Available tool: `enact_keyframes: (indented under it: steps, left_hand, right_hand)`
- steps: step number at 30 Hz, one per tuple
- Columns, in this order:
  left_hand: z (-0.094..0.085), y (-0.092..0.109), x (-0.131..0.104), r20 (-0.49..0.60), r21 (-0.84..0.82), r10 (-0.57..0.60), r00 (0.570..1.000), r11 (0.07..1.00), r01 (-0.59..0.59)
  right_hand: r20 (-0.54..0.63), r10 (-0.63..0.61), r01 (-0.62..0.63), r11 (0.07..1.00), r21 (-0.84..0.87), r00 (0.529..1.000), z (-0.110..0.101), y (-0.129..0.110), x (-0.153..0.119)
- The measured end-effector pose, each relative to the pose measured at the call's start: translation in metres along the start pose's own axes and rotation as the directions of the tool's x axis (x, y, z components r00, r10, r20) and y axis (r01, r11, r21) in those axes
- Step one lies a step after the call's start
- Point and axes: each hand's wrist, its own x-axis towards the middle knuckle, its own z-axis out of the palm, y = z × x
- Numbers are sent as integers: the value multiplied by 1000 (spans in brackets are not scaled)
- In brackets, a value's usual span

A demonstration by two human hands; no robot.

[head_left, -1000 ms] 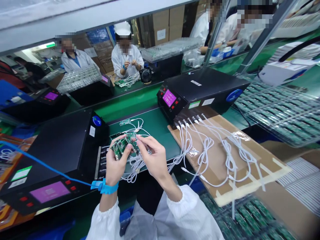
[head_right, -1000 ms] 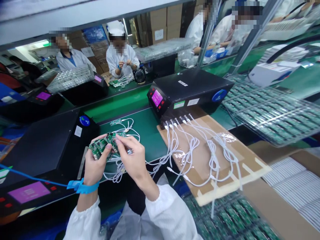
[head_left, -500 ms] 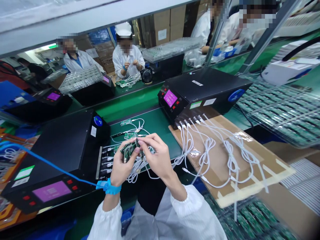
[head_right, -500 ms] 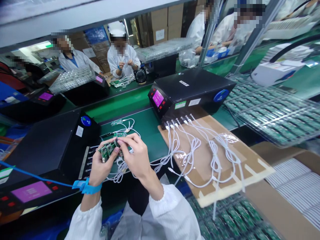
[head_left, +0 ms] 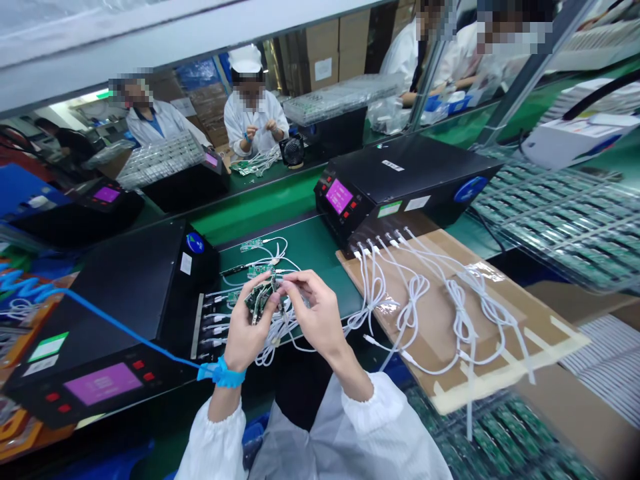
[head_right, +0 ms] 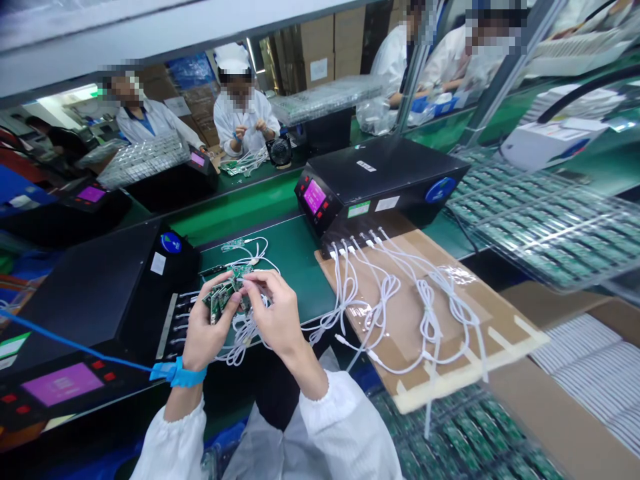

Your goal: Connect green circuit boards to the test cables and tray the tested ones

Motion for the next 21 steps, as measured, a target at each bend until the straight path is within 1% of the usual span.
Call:
enact_keyframes:
  steps: [4, 13, 17, 21]
  left_hand:
    - [5, 0, -2, -15, 31, 50, 999, 998, -50]
    - [8, -5, -2, 26, 12, 53, 998, 999, -53]
    - [8, -7, -1, 52, 26, 58, 997, 998, -59]
    - [8, -8, 4, 64, 34, 21, 998, 999, -23]
  right_hand:
    - [0, -64, 64, 995, -73, 998, -1, -1, 2]
    - [5, -120, 119, 980, -160, 993, -1, 1, 0]
    - [20, -89, 91, 987, -130, 996, -3, 4, 1]
    - [20, -6, 7, 999, -49, 1000, -4, 8, 4]
